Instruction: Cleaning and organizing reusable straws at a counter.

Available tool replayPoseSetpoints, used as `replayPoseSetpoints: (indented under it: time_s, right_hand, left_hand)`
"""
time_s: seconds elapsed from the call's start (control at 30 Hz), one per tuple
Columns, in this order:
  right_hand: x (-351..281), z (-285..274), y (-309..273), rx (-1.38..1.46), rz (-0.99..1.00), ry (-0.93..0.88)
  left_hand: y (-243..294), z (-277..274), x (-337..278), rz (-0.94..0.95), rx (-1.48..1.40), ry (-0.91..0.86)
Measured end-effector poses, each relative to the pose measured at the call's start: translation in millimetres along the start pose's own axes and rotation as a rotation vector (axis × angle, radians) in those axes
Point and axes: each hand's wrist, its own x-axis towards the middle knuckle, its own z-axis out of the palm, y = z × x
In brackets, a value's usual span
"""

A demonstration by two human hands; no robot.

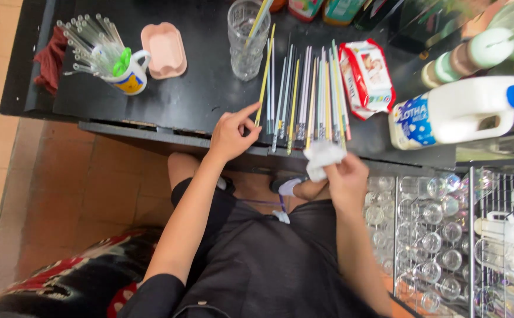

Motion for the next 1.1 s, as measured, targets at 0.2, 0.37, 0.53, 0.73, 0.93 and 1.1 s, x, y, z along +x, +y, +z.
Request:
replayPoseSetpoints:
  time_s: [0.2,0.37,0.53,0.73,0.93,1.1]
  right_hand:
    - [-29.0,-42.4,83.4,0.188,0.051,0.087]
    - [-24.1,-25.7,66.1,0.194,-0.003,-0.053]
    - [-25.7,13.0,35.2,0.208,0.006,-0.130]
    - [-46.0,29.7,56.8,0.191,0.259,-0.247]
    - [-54.5,24.4,61.3,0.216,0.202,-0.337]
    - [-49.1,18.0,61.3,0.247,0.240,-0.234]
  left_hand:
    - [7.3,9.9,-1.8,-0.071,0.017,0.069]
    - [11.2,17.0,-4.0,-0.014,0.123,0.121]
    - [28.6,-2.7,25.4,-0.039,0.046,0.179]
    - [78.4,-39.8,112.7,0.148,0.017,0.311]
    - [81.6,-42.7,189.8,0.286,0.293,0.392]
    - [80.4,-44.9,195.5,0.299,0.273,0.430]
